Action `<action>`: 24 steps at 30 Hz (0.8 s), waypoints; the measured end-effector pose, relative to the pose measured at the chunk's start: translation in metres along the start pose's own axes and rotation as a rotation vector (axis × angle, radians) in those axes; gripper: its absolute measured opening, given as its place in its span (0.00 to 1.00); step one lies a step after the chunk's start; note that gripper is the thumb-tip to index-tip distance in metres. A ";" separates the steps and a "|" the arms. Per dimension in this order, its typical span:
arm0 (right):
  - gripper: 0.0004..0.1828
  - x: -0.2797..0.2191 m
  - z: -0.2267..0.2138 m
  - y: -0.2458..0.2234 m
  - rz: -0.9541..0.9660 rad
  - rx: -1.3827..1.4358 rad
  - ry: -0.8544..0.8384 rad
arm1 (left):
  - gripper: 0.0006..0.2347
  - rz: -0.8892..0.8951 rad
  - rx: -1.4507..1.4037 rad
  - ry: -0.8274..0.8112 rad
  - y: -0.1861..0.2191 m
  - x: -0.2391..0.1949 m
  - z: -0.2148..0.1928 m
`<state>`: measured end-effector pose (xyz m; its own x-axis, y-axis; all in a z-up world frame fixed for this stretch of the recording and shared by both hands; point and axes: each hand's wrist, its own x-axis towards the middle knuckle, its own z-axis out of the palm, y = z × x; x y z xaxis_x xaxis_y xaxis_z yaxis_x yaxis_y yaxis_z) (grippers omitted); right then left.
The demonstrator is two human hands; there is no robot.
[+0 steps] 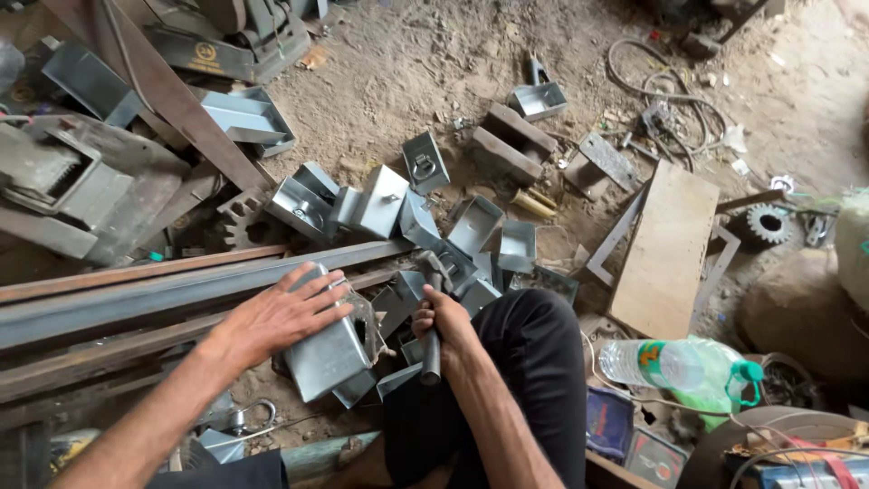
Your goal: The person uses a hammer to adjust and shape galvanized metal electrical boxes. They pick up individual boxes from a pile, strike the sides and corners with a hammer while holding them by hand, and place the finished boxes back on the ground.
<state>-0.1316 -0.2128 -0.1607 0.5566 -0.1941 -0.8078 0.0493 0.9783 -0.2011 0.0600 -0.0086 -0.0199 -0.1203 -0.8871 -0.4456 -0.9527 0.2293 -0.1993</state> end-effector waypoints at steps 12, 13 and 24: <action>0.27 0.003 -0.013 -0.032 -0.125 -0.407 -0.158 | 0.49 -1.084 -0.971 0.536 0.078 -0.024 -0.024; 0.26 -0.015 -0.005 -0.032 -0.158 -0.395 -0.174 | 0.48 -1.112 -1.015 0.507 0.083 -0.018 -0.021; 0.30 -0.161 0.098 0.030 -0.671 -1.083 -0.153 | 0.52 -1.120 -1.051 0.349 0.092 0.007 0.001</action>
<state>-0.1384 -0.1450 0.0174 0.7776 -0.5434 -0.3163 -0.3006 0.1205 -0.9461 -0.0280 0.0067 -0.0427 0.8368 -0.4878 -0.2485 -0.3406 -0.8193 0.4612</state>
